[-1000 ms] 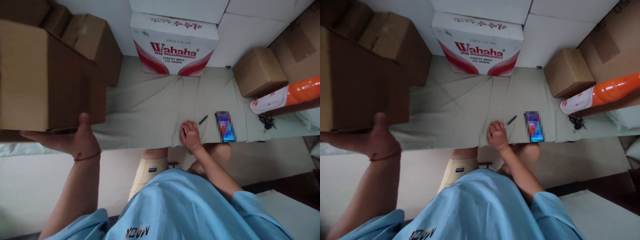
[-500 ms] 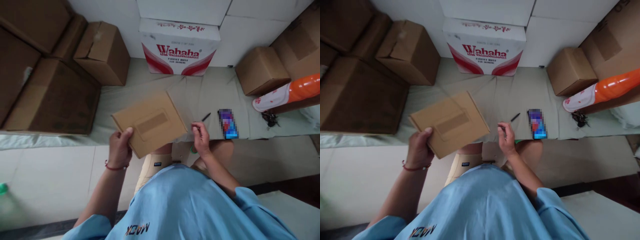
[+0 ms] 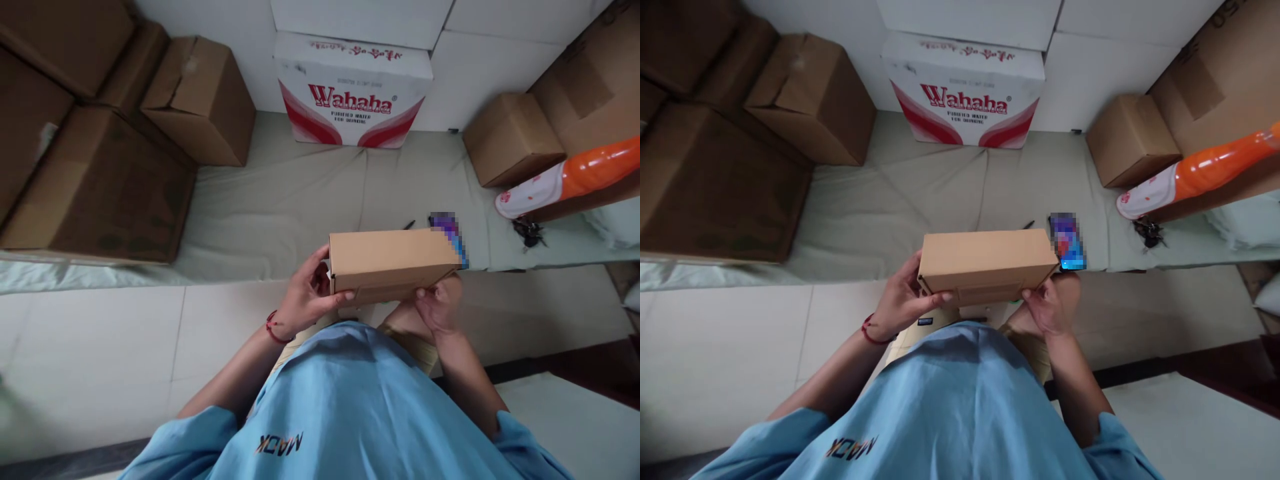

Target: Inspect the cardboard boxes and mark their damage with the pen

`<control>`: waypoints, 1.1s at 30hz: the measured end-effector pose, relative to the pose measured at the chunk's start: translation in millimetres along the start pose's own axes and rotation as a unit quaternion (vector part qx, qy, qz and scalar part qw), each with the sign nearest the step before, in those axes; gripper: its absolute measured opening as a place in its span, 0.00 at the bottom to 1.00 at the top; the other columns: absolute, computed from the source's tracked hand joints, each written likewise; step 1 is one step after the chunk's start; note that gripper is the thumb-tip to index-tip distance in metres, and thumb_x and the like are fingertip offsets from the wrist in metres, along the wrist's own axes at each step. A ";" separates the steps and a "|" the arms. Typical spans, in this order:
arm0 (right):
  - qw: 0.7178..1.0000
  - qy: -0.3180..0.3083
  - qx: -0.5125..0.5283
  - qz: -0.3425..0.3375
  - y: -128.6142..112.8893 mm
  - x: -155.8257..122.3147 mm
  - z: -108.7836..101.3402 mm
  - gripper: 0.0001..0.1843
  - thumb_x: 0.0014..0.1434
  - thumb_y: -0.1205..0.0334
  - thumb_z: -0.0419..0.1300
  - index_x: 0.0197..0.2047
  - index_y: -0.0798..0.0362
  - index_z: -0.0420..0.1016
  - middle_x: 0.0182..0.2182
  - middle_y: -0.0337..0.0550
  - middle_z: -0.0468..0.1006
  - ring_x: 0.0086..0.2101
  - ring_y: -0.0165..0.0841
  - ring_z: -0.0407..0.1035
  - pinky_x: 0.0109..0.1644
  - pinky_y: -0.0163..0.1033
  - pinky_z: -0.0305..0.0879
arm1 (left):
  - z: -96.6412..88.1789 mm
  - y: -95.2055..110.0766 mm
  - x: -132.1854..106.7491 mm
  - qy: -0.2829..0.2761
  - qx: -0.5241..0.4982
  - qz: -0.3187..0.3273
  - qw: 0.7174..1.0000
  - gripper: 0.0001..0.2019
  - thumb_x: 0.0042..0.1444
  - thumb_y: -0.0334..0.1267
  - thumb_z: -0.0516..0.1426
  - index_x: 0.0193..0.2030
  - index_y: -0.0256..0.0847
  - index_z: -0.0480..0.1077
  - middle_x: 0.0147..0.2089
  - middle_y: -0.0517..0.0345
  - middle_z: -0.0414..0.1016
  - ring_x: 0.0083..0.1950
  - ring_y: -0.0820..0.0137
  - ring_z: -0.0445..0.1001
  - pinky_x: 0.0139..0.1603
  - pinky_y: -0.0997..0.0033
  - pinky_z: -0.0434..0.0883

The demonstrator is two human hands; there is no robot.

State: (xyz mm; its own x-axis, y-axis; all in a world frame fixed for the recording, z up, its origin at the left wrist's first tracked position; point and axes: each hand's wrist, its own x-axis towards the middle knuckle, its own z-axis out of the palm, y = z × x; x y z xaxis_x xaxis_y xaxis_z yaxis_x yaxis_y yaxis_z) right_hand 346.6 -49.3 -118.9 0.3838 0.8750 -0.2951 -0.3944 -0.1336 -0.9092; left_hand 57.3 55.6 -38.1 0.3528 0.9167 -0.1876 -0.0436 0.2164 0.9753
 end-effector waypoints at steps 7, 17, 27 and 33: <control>0.999 0.002 0.018 0.048 -3.5 2.8 -0.8 0.33 0.51 0.37 0.80 0.55 0.43 0.84 0.57 0.44 0.88 0.58 0.48 0.83 0.66 0.59 0.80 | 2.8 -0.4 -7.3 -0.070 -0.046 0.009 0.996 0.46 0.48 0.48 0.80 0.73 0.48 0.73 0.33 0.63 0.69 0.32 0.72 0.65 0.32 0.72 0.65; 0.998 0.004 0.007 0.068 -3.7 2.3 0.2 0.30 0.63 0.32 0.70 0.57 0.45 0.84 0.57 0.46 0.88 0.60 0.50 0.82 0.63 0.59 0.83 | 14.2 -4.6 -0.3 -0.065 -0.080 -0.044 0.994 0.34 0.51 0.53 0.79 0.62 0.43 0.80 0.46 0.52 0.82 0.39 0.69 0.73 0.39 0.71 0.70; 0.962 -0.110 -0.228 -0.104 -54.8 -32.6 28.8 0.42 0.66 0.47 0.74 0.78 0.41 0.69 0.74 0.47 0.73 0.73 0.49 0.68 0.77 0.56 0.71 | 10.5 -17.8 2.6 0.014 -0.171 -0.112 0.979 0.40 0.51 0.64 0.76 0.64 0.42 0.78 0.64 0.42 0.83 0.69 0.45 0.80 0.68 0.50 0.80; 0.937 -0.191 -0.268 -0.117 -70.7 -43.7 25.4 0.53 0.63 0.44 0.76 0.84 0.37 0.58 0.77 0.47 0.68 0.76 0.54 0.63 0.76 0.62 0.71 | 5.1 -40.4 4.5 0.069 -0.245 -0.207 0.945 0.43 0.42 0.65 0.79 0.57 0.37 0.80 0.58 0.40 0.87 0.65 0.43 0.83 0.66 0.48 0.83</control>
State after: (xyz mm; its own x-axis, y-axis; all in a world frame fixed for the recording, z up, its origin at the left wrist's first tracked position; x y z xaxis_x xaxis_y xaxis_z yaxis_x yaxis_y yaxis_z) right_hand 336.5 -66.3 -34.2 0.0410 0.9985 -0.0353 0.1777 -0.0421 -0.9832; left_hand 65.4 49.2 -77.8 0.3106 0.7474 -0.5874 -0.3685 0.6643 0.6503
